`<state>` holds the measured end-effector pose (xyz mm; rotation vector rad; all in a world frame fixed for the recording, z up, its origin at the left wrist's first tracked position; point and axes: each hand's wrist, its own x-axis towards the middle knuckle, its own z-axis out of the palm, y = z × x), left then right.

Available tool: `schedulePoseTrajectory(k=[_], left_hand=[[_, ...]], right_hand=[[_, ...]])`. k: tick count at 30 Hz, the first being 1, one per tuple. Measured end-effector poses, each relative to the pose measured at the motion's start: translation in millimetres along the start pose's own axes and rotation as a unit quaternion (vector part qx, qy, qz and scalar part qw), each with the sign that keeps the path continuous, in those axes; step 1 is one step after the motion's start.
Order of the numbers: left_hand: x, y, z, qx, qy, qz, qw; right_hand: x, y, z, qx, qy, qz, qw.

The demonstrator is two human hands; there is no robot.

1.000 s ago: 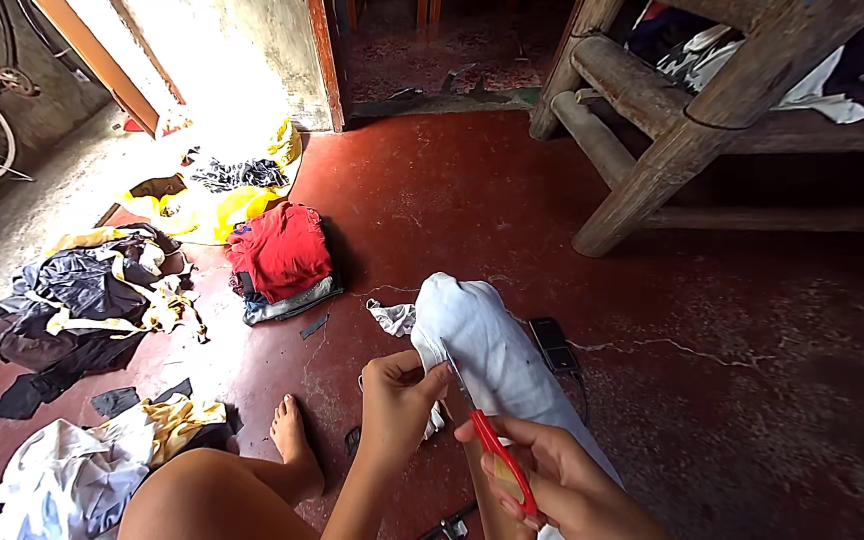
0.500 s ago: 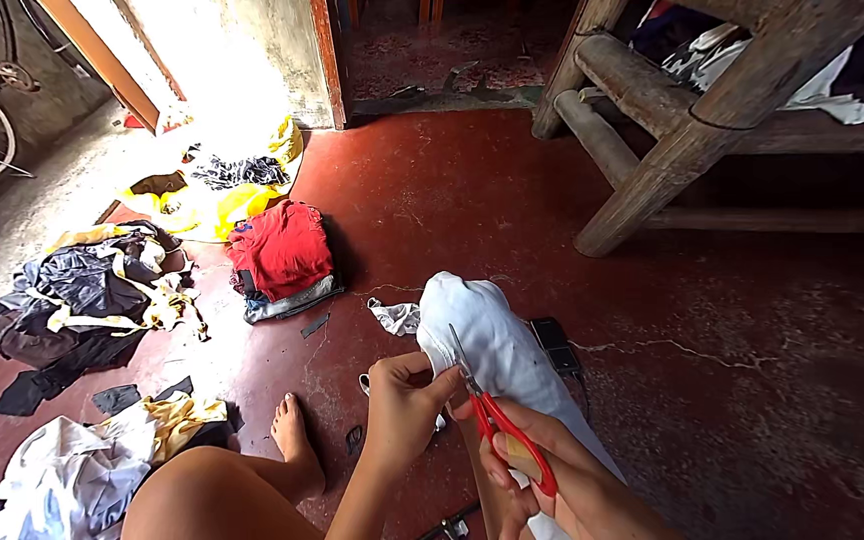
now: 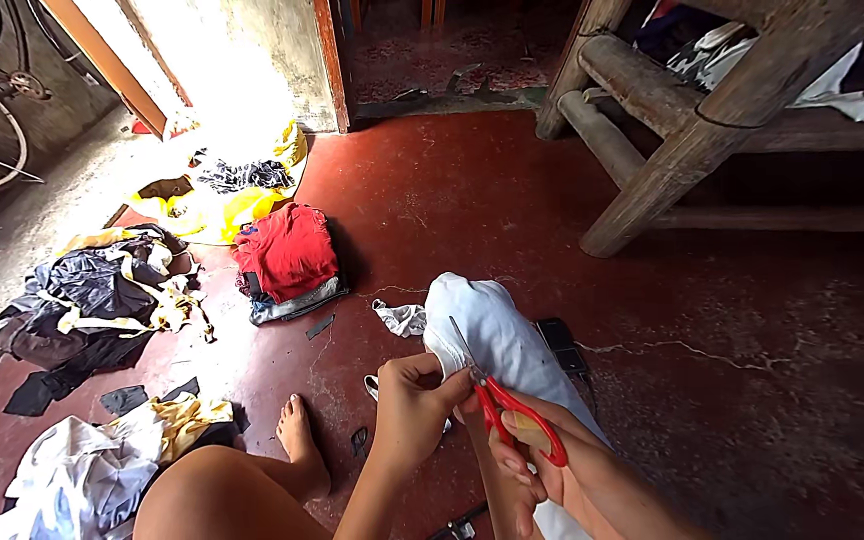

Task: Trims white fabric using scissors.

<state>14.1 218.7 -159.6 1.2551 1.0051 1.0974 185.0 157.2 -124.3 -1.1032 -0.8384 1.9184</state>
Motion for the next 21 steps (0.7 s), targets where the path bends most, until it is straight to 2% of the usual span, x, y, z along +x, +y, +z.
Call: schedulePoseTrajectory(k=[16,21], left_hand=[[-0.6,-2.1,0.1,0.009,-0.002,-0.004,1.0],[-0.1,1.6,1.3,0.022,0.022,-0.012,0.999]], right_hand=[[-3.1,-4.9,2.7,-0.024,0.026,-0.027,0.999],[-3.8,-5.7,3.9,-0.033,0.038,-0.018,0.999]])
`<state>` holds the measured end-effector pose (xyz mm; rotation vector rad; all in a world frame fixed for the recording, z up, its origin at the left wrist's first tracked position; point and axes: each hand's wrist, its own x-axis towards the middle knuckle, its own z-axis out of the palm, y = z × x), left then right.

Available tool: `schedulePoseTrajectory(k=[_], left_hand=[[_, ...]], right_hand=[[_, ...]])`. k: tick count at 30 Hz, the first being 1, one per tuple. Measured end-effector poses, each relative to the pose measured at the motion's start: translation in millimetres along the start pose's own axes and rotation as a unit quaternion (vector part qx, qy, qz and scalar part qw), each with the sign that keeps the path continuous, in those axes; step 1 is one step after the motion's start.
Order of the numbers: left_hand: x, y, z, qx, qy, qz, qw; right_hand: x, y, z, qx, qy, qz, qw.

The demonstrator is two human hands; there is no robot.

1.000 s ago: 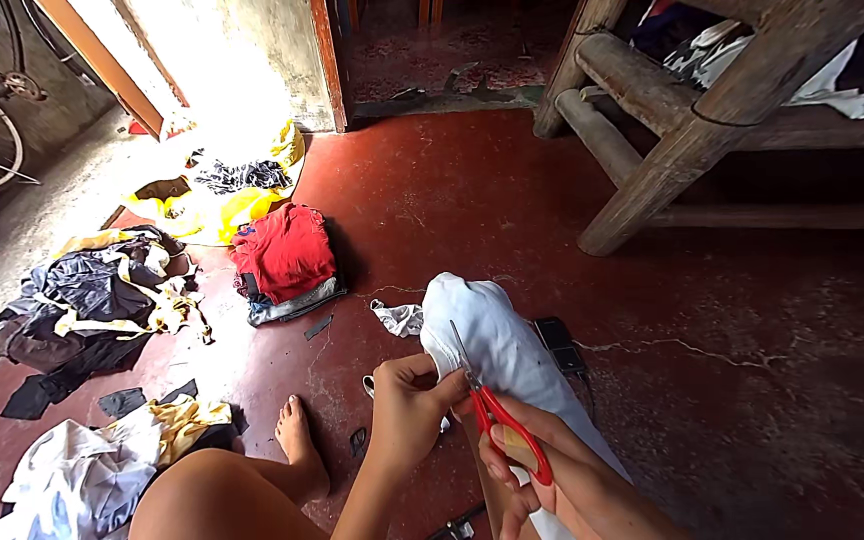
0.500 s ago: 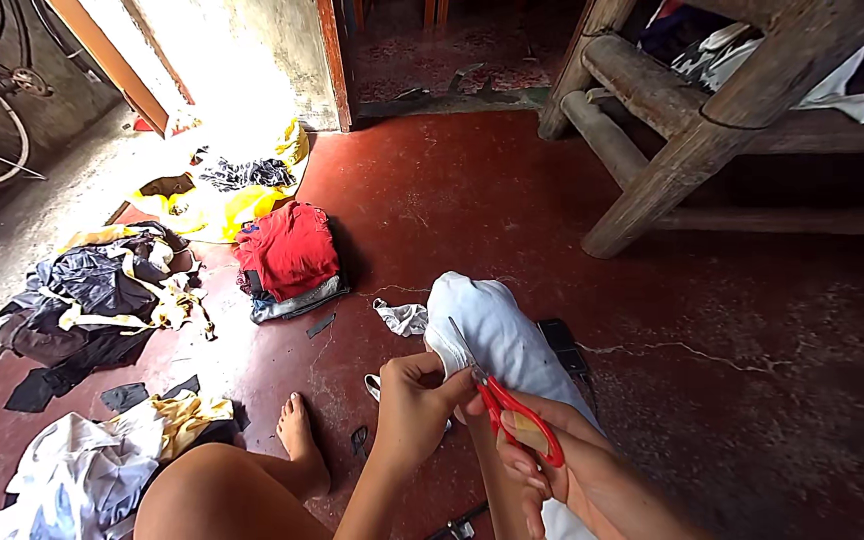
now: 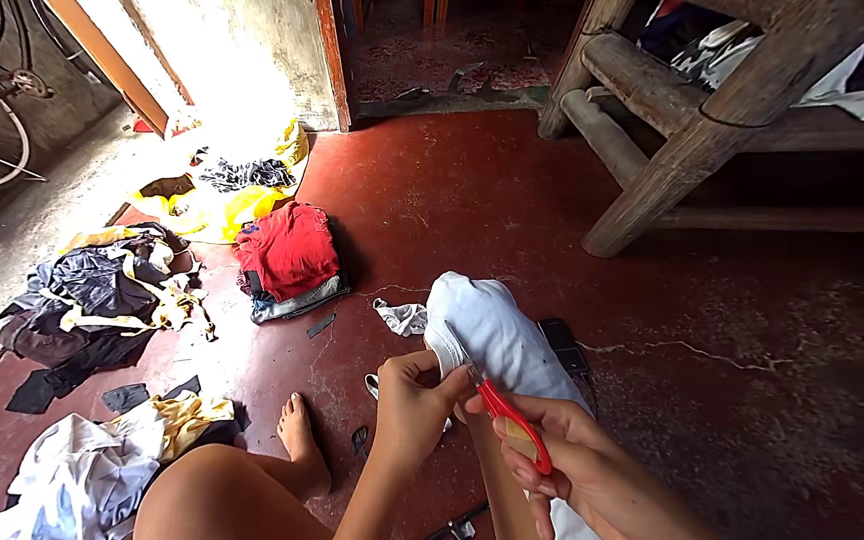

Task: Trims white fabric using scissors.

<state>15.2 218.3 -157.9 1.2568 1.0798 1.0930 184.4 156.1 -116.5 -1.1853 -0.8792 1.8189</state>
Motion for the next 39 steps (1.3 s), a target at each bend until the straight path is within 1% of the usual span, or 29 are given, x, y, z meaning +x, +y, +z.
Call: schedulePoseTrajectory(k=[4,10,14,23,26,29,34,39], left_hand=[[0.0,2.4,1.0,0.012,0.029,0.0,0.999],[0.3,0.8,1.5,0.022,0.045,0.045,0.998],[2.0,1.4,0.9,0.047,0.051,0.058,0.996],[5.1,3.0,3.1,0.018,0.036,0.039,0.998],[5.1,3.4,3.5,0.02,0.034,0.037,0.999],[4.7,3.2,5.6,0.023,0.051,0.044,0.997],[7.5,-0.3,8.5,0.032,0.083,0.083,0.993],[10.6,0.5,7.1,0.025,0.083,0.067,0.994]], right_hand=[[-0.8,0.4,1.1,-0.001,-0.003,-0.003,1.0],[-4.3,-3.1,1.8,-0.006,-0.007,0.001,1.0],[-4.6,-5.4,4.2,-0.007,-0.004,0.004,1.0],[-3.8,-7.8,4.6,-0.007,-0.002,0.004,1.0],[-3.5,-8.3,4.4,-0.011,-0.01,-0.007,1.0],[-3.0,-7.9,5.5,-0.01,-0.011,-0.018,1.0],[0.1,-7.0,6.5,-0.016,-0.018,-0.019,1.0],[2.3,-7.0,5.6,-0.033,-0.017,-0.02,0.999]])
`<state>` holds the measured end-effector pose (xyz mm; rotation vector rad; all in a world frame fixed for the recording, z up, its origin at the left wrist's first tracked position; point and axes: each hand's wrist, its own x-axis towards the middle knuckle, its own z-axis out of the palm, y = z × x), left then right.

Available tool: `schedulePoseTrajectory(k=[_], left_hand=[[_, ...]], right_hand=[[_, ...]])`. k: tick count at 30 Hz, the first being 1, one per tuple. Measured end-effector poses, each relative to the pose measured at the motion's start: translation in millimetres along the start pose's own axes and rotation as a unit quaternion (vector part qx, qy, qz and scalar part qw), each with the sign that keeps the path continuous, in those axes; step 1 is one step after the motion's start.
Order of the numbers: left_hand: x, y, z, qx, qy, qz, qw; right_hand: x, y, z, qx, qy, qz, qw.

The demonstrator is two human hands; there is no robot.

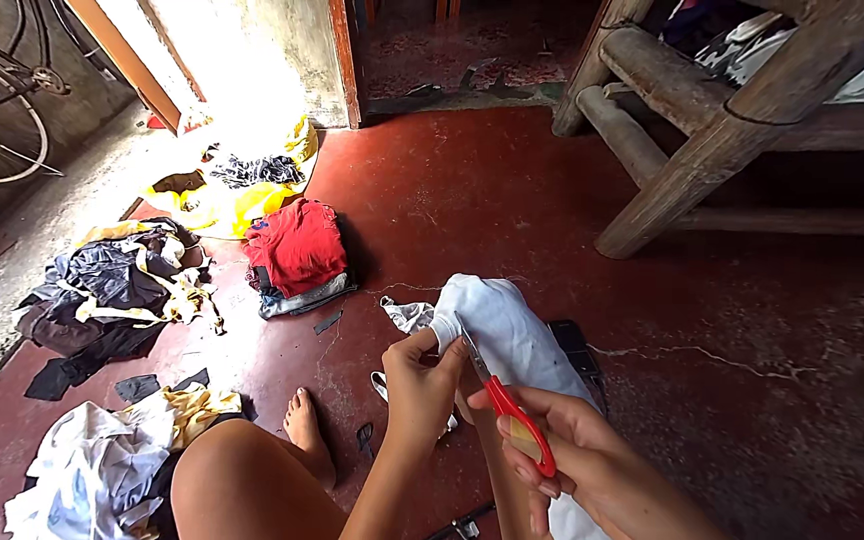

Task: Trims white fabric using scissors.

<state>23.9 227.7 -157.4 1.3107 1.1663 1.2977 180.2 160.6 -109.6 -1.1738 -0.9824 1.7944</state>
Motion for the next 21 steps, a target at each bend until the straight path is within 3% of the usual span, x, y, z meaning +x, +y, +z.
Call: schedulePoseTrajectory(k=[7,21], left_hand=[[0.2,2.7,1.1,-0.03,-0.029,-0.02,0.999],[7.7,7.3,-5.1,-0.063,-0.104,-0.085,0.989]], right_hand=[[3.7,16.1,-9.7,0.039,-0.02,-0.045,0.998],[13.1,5.6,-9.1,0.007,-0.021,-0.009,1.0]])
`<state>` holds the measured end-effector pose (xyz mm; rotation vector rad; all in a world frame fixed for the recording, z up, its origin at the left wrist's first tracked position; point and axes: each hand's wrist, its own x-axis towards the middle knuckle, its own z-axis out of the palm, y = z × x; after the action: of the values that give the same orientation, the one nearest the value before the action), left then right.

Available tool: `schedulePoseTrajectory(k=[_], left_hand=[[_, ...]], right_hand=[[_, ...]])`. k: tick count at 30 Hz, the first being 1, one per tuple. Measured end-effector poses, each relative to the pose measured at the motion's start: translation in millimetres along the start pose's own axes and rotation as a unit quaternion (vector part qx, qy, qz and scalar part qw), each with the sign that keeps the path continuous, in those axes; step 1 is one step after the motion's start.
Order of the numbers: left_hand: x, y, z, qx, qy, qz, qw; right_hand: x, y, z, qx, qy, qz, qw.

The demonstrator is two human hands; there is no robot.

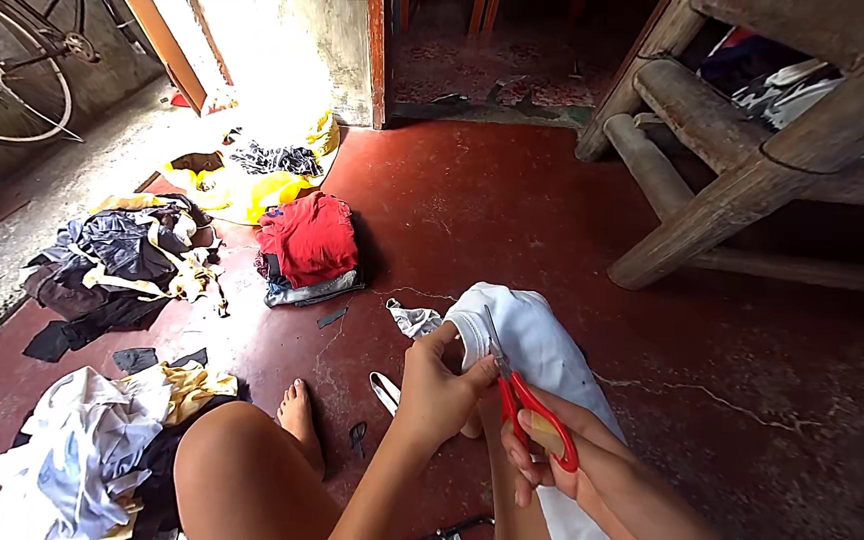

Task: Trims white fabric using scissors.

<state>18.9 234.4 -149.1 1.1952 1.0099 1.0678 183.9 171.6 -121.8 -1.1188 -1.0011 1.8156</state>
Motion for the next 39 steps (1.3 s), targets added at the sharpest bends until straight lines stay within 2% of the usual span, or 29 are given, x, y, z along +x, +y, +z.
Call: schedulePoseTrajectory(k=[5,14,29,39], left_hand=[[2.8,0.4,-2.6,-0.01,-0.039,-0.017,0.999],[2.8,-1.2,-6.0,-0.021,-0.054,-0.005,0.998],[2.2,-7.6,-7.4,-0.032,-0.071,-0.051,0.996],[1.2,-5.4,-9.4,0.005,-0.041,-0.057,0.997]], right_hand=[[-0.6,-6.5,-1.6,-0.016,-0.007,0.028,0.999],[-0.5,-0.5,-1.2,0.007,-0.006,-0.003,1.0],[-3.8,-2.1,2.4,-0.026,0.016,-0.011,0.999],[-4.8,-2.9,4.2,-0.046,0.023,-0.009,0.999]])
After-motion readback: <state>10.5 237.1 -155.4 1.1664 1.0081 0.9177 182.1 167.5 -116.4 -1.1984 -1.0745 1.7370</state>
